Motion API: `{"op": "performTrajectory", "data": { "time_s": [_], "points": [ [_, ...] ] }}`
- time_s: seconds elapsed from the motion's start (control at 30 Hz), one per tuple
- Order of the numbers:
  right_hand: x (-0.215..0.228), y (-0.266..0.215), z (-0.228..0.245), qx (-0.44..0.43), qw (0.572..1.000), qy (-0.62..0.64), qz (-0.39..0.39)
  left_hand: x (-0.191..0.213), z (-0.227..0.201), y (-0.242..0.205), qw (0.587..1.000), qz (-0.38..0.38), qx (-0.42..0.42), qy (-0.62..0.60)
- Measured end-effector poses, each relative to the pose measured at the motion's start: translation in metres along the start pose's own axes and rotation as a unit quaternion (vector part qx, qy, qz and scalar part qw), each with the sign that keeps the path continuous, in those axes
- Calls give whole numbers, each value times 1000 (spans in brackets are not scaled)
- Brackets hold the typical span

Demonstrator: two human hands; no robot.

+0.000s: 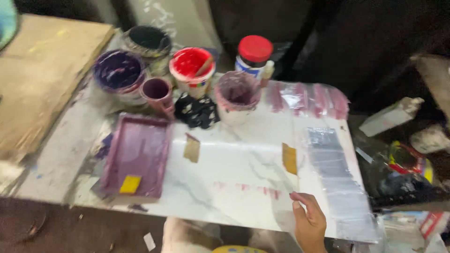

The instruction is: The person paints a rectangular tray with purple paint using a yellow sponge. They then wipe the table surface with a black cloth and handle a clear plastic sheet.

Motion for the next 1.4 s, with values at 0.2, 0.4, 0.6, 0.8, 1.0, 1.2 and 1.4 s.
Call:
{"op": "performTrajectory", "data": {
  "time_s": [0.2,0.4,0.6,0.8,1.0,1.2,1.4],
  "points": [
    [-76,21,41,-15,996,-14,88,127,244,-48,993,-108,38,31],
    [-215,89,56,145,953,-84,254,192,278,-89,901,-339,-124,240],
    [-367,165,46,314,878,-236,273,192,290,-91,872,-337,-216,282],
    [-406,174,9,196,821,-416,339,198,278,-86,867,-346,-189,306],
    [-350,140,-18,181,835,-442,274,199,281,-87,868,-349,-208,285],
    [-268,64,17,247,844,-398,260,203,311,-90,882,-370,-143,255],
    [-212,-3,55,300,879,-280,244,188,259,-83,842,-395,-201,307]
  ]
}}
Point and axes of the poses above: each hand's wrist, its own y-axis towards the middle knuckle, its own x-axis out of the back of the hand, z = x × y, the point moved 9 cm from there along y, towards the middle knuckle
